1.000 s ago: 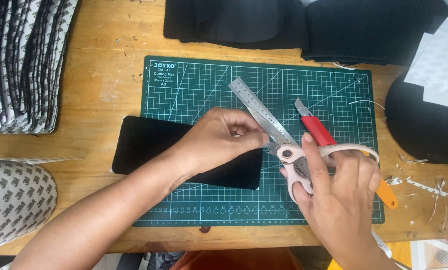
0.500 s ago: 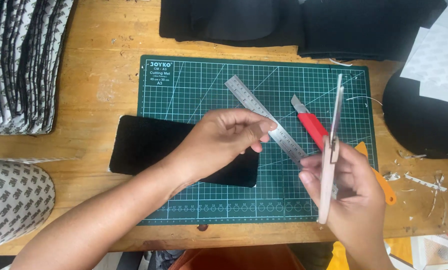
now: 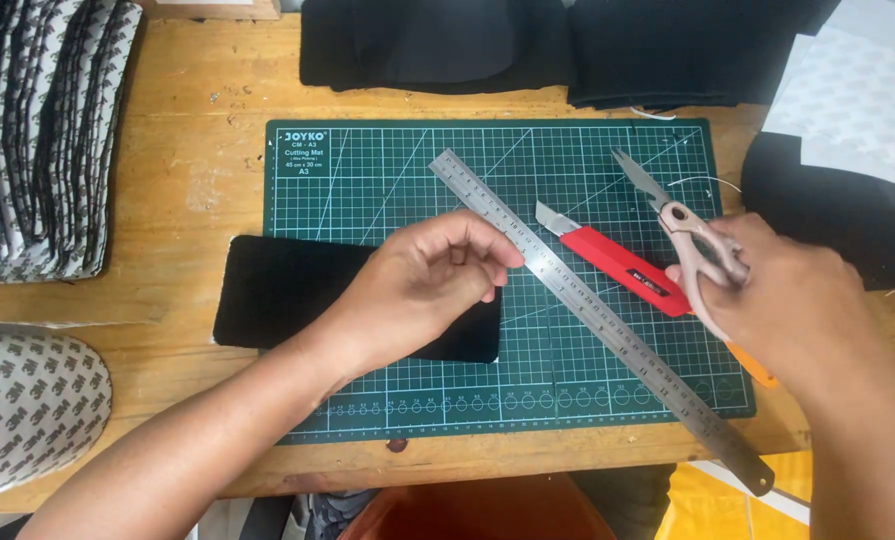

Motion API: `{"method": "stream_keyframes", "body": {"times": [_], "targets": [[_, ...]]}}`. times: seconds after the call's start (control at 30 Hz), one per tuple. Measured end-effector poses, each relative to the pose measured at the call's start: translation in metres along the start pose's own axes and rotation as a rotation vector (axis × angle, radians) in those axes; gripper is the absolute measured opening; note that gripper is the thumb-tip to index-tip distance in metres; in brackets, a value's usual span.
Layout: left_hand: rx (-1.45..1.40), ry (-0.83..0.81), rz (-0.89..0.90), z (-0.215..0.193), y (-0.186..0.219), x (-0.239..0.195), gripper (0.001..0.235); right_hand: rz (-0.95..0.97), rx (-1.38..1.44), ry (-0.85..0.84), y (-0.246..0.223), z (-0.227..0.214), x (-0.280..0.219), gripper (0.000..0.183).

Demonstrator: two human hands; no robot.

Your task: The person trims the edges of a black fabric piece using scissors on a green cutting mat. They then measure the fabric with a metal ruler and cut it into a smaller rectangular shape using a red utility knife. The person continues to trim the corners and edges of the fabric with scissors.

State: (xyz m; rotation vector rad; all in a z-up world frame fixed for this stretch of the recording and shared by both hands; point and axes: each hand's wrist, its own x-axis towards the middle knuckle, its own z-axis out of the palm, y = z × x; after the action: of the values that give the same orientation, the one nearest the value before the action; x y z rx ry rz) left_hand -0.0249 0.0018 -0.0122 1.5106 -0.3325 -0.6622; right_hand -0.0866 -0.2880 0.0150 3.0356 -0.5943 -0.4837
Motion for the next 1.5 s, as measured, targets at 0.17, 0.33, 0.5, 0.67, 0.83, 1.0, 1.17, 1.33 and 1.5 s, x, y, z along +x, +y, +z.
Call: {"method": "stream_keyframes", "body": {"times": [0.17,0.33,0.5,0.67,0.83,1.0,1.17,1.33,1.5], "targets": [[0.078,-0.101,0.055,0.003,0.001,-0.017,0.014,0.046,-0.020,-0.150,0.001,-0.008,0.031,0.049],[0.038,-0.103,0.035,0.004,-0.012,-0.026,0.012,-0.076,-0.074,-0.184,0.006,-0.003,0.042,0.083],[-0.233,-0.120,0.117,0.002,-0.025,-0.025,0.013,-0.224,-0.296,0.202,0.017,0.023,0.027,0.059],[-0.405,-0.163,0.071,0.002,-0.031,-0.028,0.013,-0.563,0.194,0.537,-0.020,0.034,-0.064,0.038],[-0.445,-0.197,0.049,0.008,-0.034,-0.030,0.015,-0.769,0.672,0.623,-0.065,0.070,-0.093,0.036],[-0.451,-0.137,0.024,0.009,-0.039,-0.033,0.015,-0.769,0.664,0.703,-0.084,0.073,-0.081,0.046],[-0.448,-0.131,-0.022,0.007,-0.037,-0.035,0.018,-0.766,0.749,0.684,-0.096,0.067,-0.081,0.037],[-0.469,-0.164,-0.032,0.007,-0.040,-0.035,0.021,-0.731,0.843,0.592,-0.098,0.062,-0.082,0.029],[-0.445,-0.248,-0.060,0.007,-0.040,-0.036,0.029,-0.744,0.911,0.506,-0.098,0.056,-0.084,0.011]]}}
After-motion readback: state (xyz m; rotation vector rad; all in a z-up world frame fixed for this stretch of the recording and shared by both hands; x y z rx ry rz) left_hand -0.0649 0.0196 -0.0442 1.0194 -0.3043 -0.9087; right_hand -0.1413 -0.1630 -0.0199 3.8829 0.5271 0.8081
